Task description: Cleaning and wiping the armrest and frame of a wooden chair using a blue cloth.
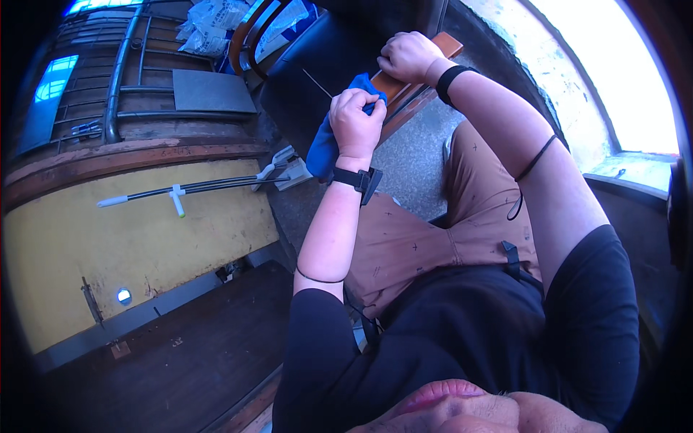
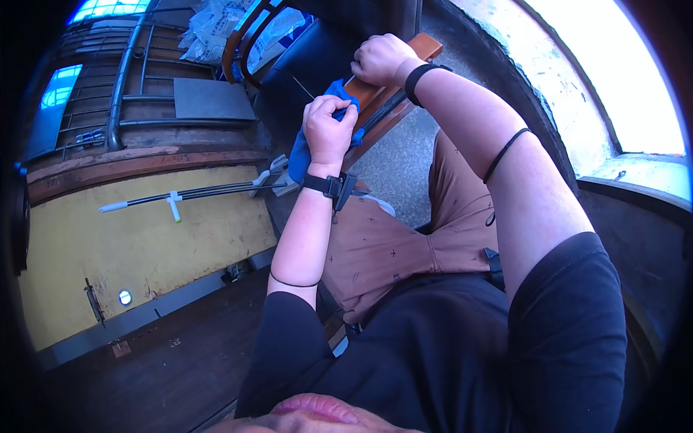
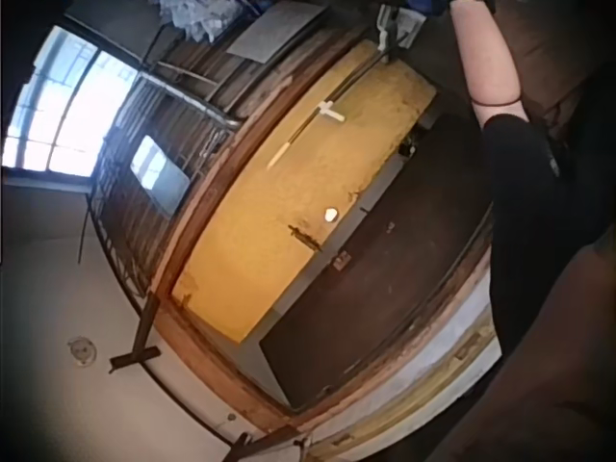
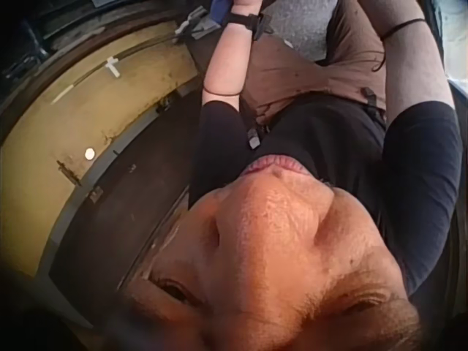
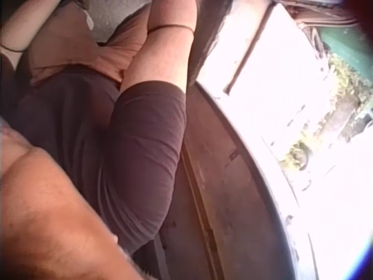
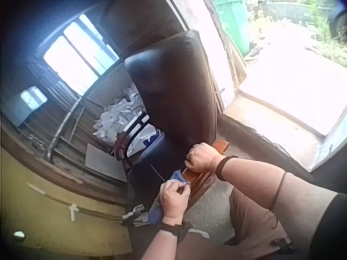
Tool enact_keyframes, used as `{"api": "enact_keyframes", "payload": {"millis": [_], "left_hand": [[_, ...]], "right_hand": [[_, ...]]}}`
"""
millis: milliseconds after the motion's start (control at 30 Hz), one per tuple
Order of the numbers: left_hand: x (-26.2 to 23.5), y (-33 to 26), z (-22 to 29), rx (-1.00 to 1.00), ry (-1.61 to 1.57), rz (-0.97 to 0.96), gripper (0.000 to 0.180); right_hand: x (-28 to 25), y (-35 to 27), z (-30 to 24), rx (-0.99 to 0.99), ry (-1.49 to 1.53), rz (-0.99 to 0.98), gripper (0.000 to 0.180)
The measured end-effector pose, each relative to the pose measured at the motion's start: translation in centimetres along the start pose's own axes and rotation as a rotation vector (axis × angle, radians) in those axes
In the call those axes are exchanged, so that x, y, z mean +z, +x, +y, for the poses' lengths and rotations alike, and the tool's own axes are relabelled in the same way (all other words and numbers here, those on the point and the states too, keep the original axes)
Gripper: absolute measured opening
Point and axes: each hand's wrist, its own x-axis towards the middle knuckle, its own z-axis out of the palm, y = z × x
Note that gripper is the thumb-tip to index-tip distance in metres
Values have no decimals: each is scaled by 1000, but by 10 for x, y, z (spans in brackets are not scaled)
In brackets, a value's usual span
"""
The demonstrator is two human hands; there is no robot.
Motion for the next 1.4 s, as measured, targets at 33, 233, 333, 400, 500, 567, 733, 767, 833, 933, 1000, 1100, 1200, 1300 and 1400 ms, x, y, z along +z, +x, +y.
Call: {"api": "enact_keyframes", "payload": {"millis": [33,233,333,400,500,567,733,767,833,933,1000,1100,1200,1300,1400], "left_hand": [[3,4,1,-8,-6,-22,9],[-19,-14,-20,-20,-48,-34,11],[-30,-18,-25,-55,-52,-35,11],[-22,-9,-21,-89,-61,-42,11],[-8,9,-11,-100,-62,-49,12],[5,19,-2,-73,-77,-68,13],[-3,7,-7,-9,-90,-115,12],[-12,0,-12,-15,-82,-104,11],[-26,-10,-24,-34,-63,-86,9],[-28,-11,-23,-35,-44,-84,12],[-18,-1,-15,-67,-137,-67,15],[-7,16,-7,-142,-128,-132,21],[-4,24,-4,-223,-78,-186,29],[-11,20,-14,-274,-82,-281,33],[-34,5,-28,-397,-95,-319,32]], "right_hand": [[1,-1,2,-1,-2,0,40],[1,-3,6,7,17,4,40],[3,-1,5,0,-20,-4,40],[2,-2,6,-3,-9,28,40],[-1,0,-1,19,8,-4,40],[0,-1,1,11,6,-1,40],[2,-3,7,-13,14,42,40],[-3,-1,3,-9,-12,-20,40],[-5,0,1,3,-40,-82,40],[1,0,4,-36,-21,21,41],[2,-1,4,12,-18,9,41],[1,1,2,-13,-33,1,41],[5,0,4,-1,-4,17,41],[7,-3,9,-5,-2,25,42],[4,-2,8,-4,-24,1,42]]}}
